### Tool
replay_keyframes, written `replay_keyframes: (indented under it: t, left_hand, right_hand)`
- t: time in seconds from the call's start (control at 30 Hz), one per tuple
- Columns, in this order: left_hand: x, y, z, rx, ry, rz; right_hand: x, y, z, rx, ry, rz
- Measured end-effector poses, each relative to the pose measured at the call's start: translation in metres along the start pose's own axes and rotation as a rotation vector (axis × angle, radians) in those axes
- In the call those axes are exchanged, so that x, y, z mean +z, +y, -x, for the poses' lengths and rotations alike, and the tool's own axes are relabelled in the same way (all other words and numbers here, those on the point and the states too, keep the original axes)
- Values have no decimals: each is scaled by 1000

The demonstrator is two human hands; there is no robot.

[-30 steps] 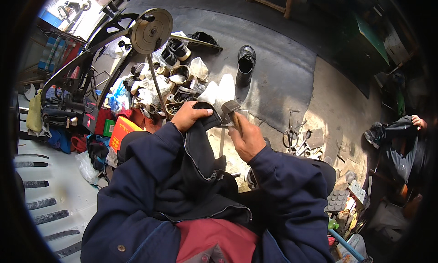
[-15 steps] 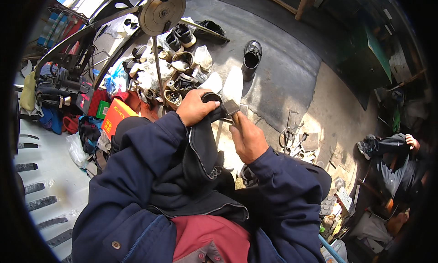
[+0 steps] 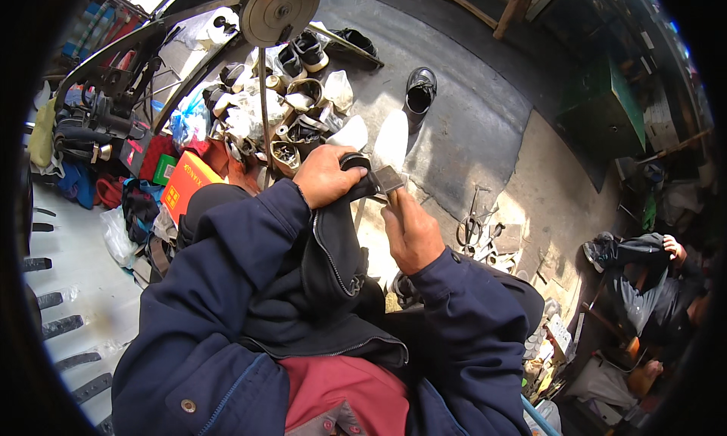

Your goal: The person repairs a jacket zipper by hand, using a hammer to tap the zipper slider and pliers to adjust the zipper teeth. The person repeatedly tests the zipper by pulling it up and down.

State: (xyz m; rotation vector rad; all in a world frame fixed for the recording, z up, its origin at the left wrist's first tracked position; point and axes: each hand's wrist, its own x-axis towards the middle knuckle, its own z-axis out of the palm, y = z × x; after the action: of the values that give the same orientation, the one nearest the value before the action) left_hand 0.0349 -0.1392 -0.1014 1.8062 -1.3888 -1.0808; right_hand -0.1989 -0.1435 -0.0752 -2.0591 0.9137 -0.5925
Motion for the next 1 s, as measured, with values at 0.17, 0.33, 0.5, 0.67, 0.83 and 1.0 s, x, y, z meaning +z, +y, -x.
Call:
replay_keyframes:
  t: [0.17,0.33,0.5,0.67,0.83,1.0]
  left_hand:
    - [2,-1,2,-3,-3,-42]
    - [2,-2,3,-9,-23,-25]
    - [4,-4,5,15,-5,13]
    - [7,-6,6,66,56,-21]
    - [10,-7,7,85,80,-32]
    - [10,-7,9,63,82,-20]
  right_hand:
    - [5,2,0,-12,6,58]
    - [10,5,0,-30,13,64]
    - [7,2,1,-52,26,58]
    - [5,1,3,-22,29,27]
    - [11,3,-3,-82,37,84]
    - [6,-1,1,-57,81,57]
